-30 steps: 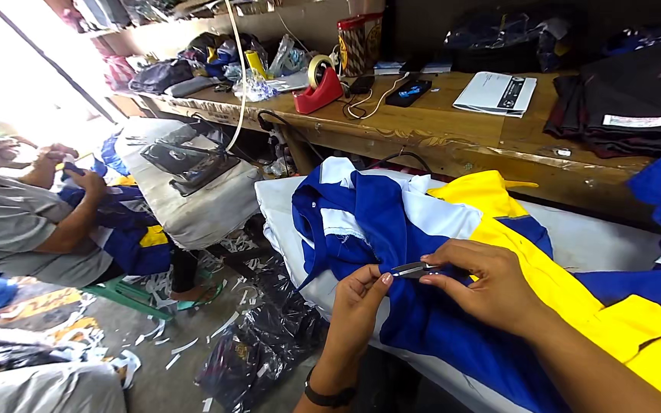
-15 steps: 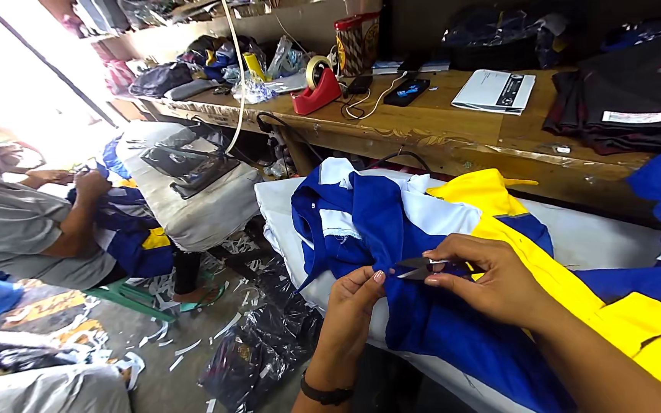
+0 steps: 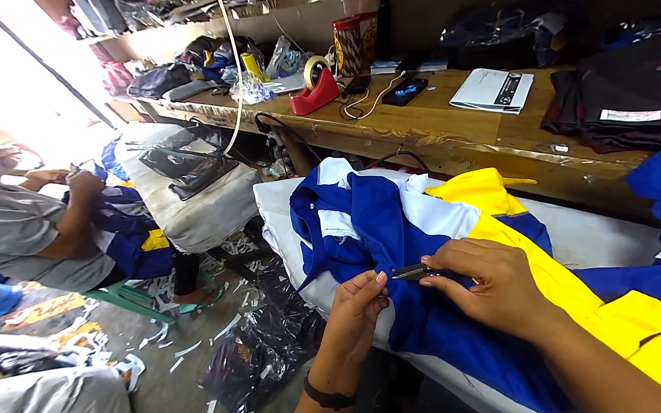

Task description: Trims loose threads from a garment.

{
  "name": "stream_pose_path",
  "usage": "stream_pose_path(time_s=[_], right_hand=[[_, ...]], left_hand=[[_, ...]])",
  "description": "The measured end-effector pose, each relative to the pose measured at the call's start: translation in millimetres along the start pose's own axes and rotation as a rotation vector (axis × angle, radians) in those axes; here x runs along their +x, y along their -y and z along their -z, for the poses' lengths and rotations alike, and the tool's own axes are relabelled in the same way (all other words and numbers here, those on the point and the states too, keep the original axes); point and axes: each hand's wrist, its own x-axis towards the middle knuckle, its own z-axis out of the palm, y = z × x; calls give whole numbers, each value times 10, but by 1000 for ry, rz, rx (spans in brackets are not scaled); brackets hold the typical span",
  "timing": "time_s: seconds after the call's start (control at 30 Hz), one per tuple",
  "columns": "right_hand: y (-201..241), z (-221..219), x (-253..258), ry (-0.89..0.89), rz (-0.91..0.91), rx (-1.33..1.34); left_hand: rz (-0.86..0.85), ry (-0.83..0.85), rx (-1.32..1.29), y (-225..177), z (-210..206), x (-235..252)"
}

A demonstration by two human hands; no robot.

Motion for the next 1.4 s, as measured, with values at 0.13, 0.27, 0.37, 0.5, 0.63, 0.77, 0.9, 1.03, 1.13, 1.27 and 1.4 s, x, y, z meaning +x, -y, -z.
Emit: stream_pose_path(time_s=[0.13,0.27,0.37,0.5,0.63,0.77,0.9,1.03,1.13,1.27,1.4], right_hand=[[-10,-7,-10,15,-36,54],[32,-43,-15,-1,-287,379],[55,-59,-17,-38,-342,334],[97,-74,-35,-37,-283,181],[129,-119,-50,-47,-273,150],[131,-154,-63,-53,-292,160],[136,-175,-68,-74,-263,138],[119,-185,-68,-67,-265,169],[127,-209,-76,-83,-271,200],[142,-241,-86,-107,-292,232],[147,-263,-96,-126,-255,160]], left_hand=[[2,1,-1,31,1,-12],[-44,-5,-7,54,-3,-20],[-77,-24,-26,60,-8,-26],[-108,-48,-27,73,-22,-30],[-151,-68,9,96,-48,-40],[-216,-66,63,122,-46,-43],[-272,-77,111,151,-47,-47],[-289,-98,118,155,-68,-49],[-309,-103,137,157,-73,-47],[-327,-108,141,173,-81,-50],[-359,-108,159,200,-83,-54]])
